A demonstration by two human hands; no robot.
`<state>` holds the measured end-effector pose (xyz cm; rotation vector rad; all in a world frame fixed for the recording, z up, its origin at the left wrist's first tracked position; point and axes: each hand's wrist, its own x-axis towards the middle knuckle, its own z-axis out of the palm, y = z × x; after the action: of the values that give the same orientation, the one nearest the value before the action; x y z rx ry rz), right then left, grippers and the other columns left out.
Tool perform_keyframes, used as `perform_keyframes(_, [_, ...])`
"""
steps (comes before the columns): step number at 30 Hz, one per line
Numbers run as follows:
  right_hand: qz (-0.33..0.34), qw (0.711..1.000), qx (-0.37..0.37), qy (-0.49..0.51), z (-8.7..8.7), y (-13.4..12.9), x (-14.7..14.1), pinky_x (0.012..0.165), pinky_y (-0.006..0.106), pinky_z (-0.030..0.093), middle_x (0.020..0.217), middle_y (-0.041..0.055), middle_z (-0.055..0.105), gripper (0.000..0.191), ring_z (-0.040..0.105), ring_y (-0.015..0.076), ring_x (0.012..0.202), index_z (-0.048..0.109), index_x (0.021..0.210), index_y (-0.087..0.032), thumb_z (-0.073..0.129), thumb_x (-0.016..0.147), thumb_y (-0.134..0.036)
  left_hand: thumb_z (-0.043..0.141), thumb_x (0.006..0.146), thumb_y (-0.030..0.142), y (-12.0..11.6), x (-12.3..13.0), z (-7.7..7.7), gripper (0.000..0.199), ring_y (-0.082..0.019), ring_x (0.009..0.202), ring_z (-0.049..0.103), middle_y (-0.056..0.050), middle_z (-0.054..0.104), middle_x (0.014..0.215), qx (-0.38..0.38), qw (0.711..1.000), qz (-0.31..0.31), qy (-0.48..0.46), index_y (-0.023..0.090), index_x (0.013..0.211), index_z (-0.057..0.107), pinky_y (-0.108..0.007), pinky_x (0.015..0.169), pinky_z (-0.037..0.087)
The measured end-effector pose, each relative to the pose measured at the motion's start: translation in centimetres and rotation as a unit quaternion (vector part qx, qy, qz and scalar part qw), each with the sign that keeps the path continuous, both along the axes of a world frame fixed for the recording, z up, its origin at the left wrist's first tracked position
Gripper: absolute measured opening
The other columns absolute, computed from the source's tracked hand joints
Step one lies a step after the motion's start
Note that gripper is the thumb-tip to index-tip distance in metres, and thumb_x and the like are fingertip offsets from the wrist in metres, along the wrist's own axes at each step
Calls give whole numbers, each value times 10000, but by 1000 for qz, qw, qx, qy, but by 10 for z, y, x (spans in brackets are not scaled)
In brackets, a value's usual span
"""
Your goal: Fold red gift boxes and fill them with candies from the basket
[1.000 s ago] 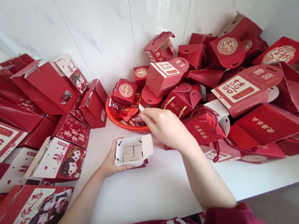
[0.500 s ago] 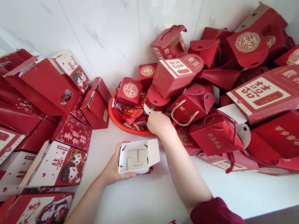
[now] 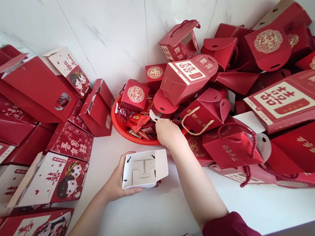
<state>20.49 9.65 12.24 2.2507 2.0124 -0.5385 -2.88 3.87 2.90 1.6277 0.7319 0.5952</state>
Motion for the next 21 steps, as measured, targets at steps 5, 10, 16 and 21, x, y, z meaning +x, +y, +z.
perform_keyframes(5, [-8,1000,8,7,0,3,5,875,348,518,1169,176,686,368,686,271,1042,695,1137,-160,530,829,-46,848,654,324,0,-1,0,965,-304,1282,466,-122,442,1367,3,1000,2,4,257,1392,230,-415,1032,435])
perform_keyframes(10, [-18,1000,19,6,-4,8,6,829,374,530,1080,204,705,336,695,312,1008,716,1087,-124,553,801,-57,845,656,336,-1,0,1,963,-308,1270,479,-125,453,1358,8,1000,2,7,257,1393,231,-430,1033,436])
perform_keyframes(16, [3,997,73,13,6,0,11,837,353,500,1001,139,729,295,691,268,970,742,975,-168,522,818,-50,846,652,343,-2,0,0,966,-320,1265,494,-139,459,1363,-5,1000,8,3,258,1395,235,-437,1014,453])
perform_keyframes(21, [61,955,245,156,36,-38,25,823,323,477,1051,39,698,222,650,198,950,701,920,-230,498,893,-144,849,647,357,-1,0,-1,984,-324,1263,497,-139,463,1361,3,1000,7,2,257,1404,227,-446,1029,439])
